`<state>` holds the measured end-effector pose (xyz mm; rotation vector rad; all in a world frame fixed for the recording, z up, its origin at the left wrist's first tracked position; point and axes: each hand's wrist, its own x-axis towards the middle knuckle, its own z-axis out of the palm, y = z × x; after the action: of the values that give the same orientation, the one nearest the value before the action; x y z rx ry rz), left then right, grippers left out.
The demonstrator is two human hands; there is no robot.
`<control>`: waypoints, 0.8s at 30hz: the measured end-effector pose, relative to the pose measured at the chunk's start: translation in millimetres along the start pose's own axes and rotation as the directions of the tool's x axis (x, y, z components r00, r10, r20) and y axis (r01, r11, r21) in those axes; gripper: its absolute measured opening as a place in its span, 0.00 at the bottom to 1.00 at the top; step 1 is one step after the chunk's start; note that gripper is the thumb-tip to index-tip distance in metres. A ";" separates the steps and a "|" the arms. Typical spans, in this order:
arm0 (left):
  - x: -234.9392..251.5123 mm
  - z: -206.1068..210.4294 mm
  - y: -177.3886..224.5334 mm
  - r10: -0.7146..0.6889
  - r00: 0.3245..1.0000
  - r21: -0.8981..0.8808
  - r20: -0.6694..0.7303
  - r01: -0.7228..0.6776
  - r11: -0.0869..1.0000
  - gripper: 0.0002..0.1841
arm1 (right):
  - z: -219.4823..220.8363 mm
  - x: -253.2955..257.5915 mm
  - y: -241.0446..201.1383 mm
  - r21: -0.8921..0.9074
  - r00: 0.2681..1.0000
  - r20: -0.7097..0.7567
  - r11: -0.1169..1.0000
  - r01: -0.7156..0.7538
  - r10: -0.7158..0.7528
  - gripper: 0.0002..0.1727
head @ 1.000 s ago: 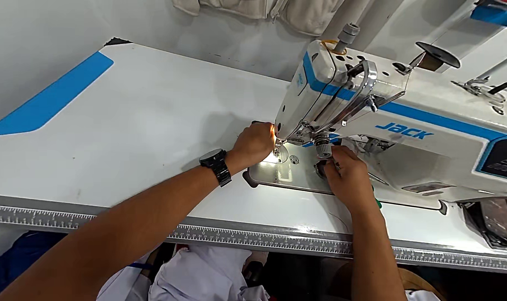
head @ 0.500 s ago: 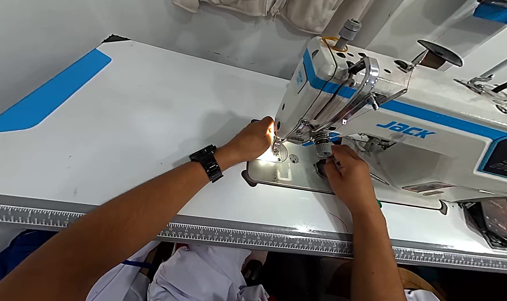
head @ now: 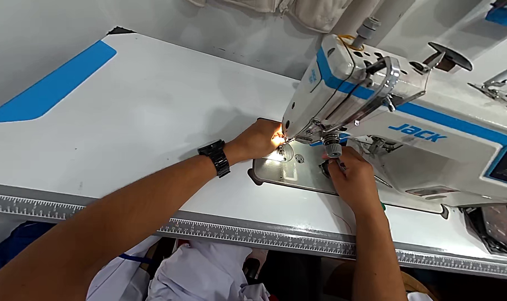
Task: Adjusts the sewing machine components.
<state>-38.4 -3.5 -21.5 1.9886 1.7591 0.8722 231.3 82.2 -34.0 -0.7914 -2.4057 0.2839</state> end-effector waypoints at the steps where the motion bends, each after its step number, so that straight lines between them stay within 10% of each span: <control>1: 0.9 -1.4 -1.2 0.011 1.000 0.001 0.014 -0.011 1.000 0.11 | 0.1 0.2 1.2 0.001 1.000 0.000 1.000 -0.007 0.007 0.13; 24: -20.7 -88.5 -72.2 -0.240 0.956 0.248 0.169 0.194 0.949 0.06 | -4.4 0.4 9.2 -0.144 0.996 0.077 0.988 0.050 -0.039 0.14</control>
<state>-151.5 -23.6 -4.4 1.8896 1.9869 0.4015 238.0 89.9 -33.6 -0.8031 -2.5327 0.1223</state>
